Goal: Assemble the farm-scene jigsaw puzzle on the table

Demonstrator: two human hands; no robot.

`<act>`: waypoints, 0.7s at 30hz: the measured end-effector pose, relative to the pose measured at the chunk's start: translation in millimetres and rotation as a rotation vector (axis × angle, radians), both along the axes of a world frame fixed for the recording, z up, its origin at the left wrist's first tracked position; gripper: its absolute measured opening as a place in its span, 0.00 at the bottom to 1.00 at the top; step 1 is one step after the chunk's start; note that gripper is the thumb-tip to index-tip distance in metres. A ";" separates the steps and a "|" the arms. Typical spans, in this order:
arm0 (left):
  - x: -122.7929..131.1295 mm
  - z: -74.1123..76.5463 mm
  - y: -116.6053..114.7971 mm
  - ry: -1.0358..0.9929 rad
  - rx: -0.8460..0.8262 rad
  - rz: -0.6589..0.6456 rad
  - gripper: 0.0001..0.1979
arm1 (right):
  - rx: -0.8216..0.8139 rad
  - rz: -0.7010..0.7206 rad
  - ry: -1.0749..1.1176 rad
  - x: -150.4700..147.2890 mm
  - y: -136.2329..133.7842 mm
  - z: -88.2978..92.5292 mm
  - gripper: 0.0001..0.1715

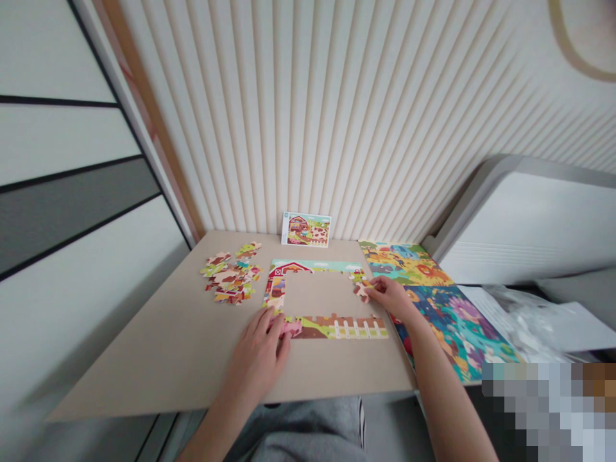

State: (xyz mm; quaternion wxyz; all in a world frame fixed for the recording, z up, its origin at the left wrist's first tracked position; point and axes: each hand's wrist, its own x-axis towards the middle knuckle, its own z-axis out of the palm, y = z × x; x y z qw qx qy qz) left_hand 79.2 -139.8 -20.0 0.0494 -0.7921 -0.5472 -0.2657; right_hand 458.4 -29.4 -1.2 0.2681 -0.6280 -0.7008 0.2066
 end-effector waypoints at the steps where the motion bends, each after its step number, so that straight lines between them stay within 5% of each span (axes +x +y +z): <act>1: -0.1 -0.2 0.1 -0.003 0.003 -0.002 0.15 | 0.005 -0.025 -0.028 1.6 0.8 0.0 0.23; 21: 0.9 0.7 -1.3 -0.004 -0.002 0.001 0.15 | 0.035 -0.036 -0.325 -14.0 -3.2 8.4 0.26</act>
